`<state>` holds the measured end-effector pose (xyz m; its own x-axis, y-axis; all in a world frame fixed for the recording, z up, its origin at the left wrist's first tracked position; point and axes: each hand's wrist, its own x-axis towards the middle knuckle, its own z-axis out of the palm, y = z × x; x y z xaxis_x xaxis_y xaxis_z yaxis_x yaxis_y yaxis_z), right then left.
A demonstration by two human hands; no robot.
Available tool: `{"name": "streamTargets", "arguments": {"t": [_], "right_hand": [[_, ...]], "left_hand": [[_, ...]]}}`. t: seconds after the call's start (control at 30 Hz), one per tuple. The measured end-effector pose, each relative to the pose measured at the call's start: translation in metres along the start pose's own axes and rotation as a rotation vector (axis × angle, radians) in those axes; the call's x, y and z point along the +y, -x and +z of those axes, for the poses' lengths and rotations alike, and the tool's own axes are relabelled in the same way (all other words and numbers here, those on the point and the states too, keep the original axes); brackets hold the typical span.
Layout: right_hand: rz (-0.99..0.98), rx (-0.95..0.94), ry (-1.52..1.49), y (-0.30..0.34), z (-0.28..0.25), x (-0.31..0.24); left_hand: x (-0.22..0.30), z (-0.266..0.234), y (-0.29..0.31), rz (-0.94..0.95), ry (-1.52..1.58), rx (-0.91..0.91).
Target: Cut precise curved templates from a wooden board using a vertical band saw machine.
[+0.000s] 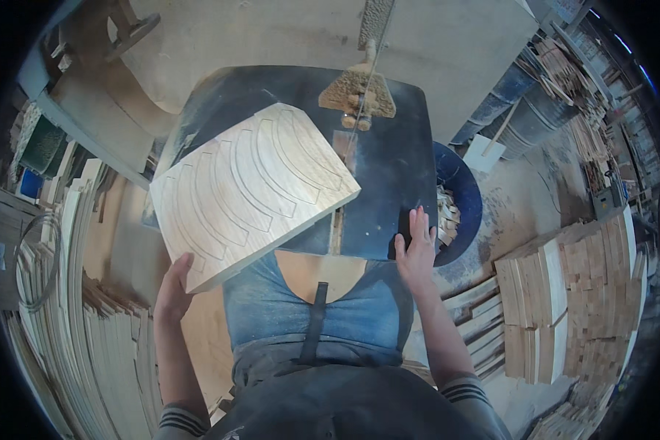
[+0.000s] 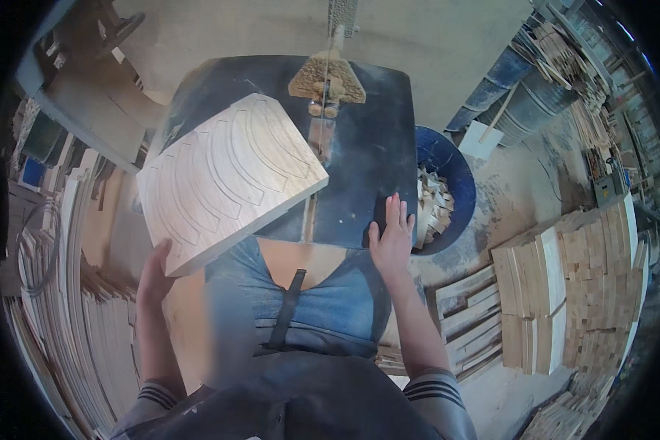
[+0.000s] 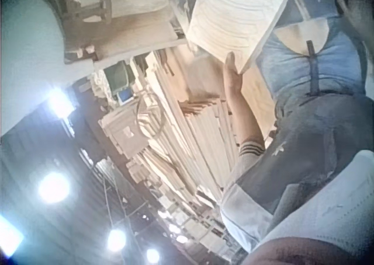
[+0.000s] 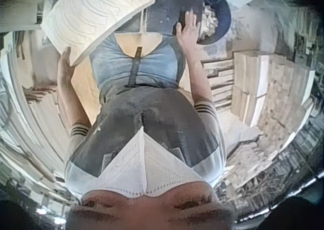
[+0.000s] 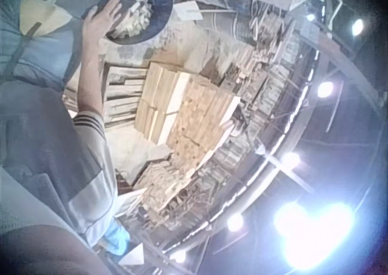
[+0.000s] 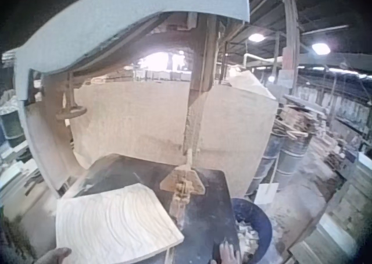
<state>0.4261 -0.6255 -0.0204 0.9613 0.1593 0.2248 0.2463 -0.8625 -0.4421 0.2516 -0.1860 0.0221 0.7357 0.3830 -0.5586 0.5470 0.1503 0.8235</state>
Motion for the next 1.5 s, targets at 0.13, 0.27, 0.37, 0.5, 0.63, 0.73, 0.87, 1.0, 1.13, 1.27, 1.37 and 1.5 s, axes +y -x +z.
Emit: {"name": "streamTargets", "arguments": {"t": [0.13, 0.27, 0.37, 0.5, 0.63, 0.73, 0.87, 1.0, 1.13, 1.27, 1.37, 1.5], "right_hand": [[-0.107, -0.06, -0.026, 0.014, 0.019, -0.044], [-0.179, -0.145, -0.086, 0.022, 0.015, -0.043], [-0.057, -0.134, -0.088, 0.011, 0.002, -0.01], [0.15, 0.097, 0.047, 0.011, 0.002, 0.017], [0.054, -0.051, 0.056, 0.012, 0.002, -0.031], [-0.111, -0.122, -0.078, 0.027, 0.015, -0.054], [-0.05, -0.106, -0.049, 0.028, 0.002, -0.034], [0.192, -0.002, -0.043, 0.028, -0.018, 0.005], [0.1, 0.031, 0.086, 0.042, -0.015, 0.001], [0.025, -0.061, 0.076, 0.062, -0.019, -0.029], [0.007, -0.13, 0.042, 0.072, -0.021, -0.043], [0.016, -0.268, -0.237, 0.071, -0.032, -0.049]], "left_hand": [[0.005, 0.006, -0.021, 0.101, 0.476, -0.096], [-0.001, 0.018, -0.012, 0.133, 0.534, -0.02], [-0.011, 0.025, 0.005, 0.171, 0.517, -0.054], [-0.023, 0.038, 0.02, 0.073, 0.481, 0.066], [-0.03, 0.016, 0.032, 0.11, 0.483, 0.0], [-0.025, 0.017, 0.035, 0.109, 0.439, -0.003], [-0.029, 0.015, 0.034, 0.076, 0.43, 0.089], [-0.022, 0.021, 0.036, 0.068, 0.425, 0.106], [-0.024, 0.02, 0.035, 0.08, 0.419, 0.088], [-0.021, 0.022, 0.038, 0.086, 0.395, 0.079], [-0.022, 0.021, 0.037, 0.098, 0.364, 0.081], [-0.022, 0.02, 0.036, 0.071, 0.449, 0.09]]}}
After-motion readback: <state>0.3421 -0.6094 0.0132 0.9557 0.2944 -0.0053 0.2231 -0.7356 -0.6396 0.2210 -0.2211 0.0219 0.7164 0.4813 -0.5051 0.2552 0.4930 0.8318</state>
